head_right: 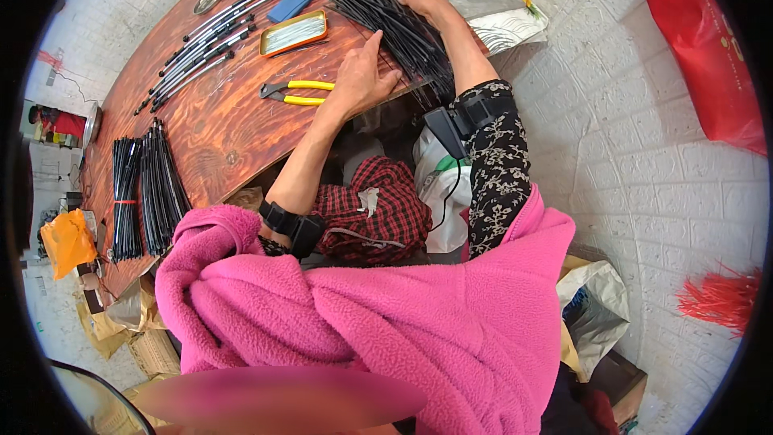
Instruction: Bundling and trimming black hair fibers using hand tools and ties.
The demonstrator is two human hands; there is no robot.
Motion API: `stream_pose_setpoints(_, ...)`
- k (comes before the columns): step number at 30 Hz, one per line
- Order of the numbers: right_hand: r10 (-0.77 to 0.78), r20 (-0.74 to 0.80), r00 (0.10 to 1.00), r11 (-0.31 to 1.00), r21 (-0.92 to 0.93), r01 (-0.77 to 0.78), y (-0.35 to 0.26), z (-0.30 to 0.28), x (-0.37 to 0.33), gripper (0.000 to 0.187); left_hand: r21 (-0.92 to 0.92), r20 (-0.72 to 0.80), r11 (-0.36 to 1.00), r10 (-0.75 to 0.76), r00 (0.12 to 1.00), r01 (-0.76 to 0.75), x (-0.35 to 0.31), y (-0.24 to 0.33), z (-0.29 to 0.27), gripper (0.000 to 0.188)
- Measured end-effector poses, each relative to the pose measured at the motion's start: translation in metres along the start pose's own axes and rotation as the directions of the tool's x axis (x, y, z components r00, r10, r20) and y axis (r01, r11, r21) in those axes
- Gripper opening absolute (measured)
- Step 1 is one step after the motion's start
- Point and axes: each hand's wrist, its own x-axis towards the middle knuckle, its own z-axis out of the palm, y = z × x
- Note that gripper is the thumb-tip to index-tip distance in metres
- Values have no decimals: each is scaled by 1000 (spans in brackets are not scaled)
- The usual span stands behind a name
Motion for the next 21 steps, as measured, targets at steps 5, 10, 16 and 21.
stream_pose_setpoints(5, 39, 64, 997, 973, 223, -52, -28, -7, -27, 26, 46, -20, 999, 3, 1000, -2, -7, -11, -3, 77)
stream_pose_setpoints(10, 79, 99, 992, 888, 445, -115, -38, -17, -36, 33, 66, -39, 996, 57, 998, -54, -4, -9, 3, 76)
stream_pose_setpoints(16, 55, 27, 998, 957, 283, -60, -47, -16, -41, 31, 39, -14, 999, 19, 1000, -18, -7, -11, -4, 77)
stream_pose_setpoints(21, 37, -26, 999, 959, 282, -29, -42, -21, -34, 31, -46, 12, 998, -36, 999, 37, -4, -3, -9, 71)
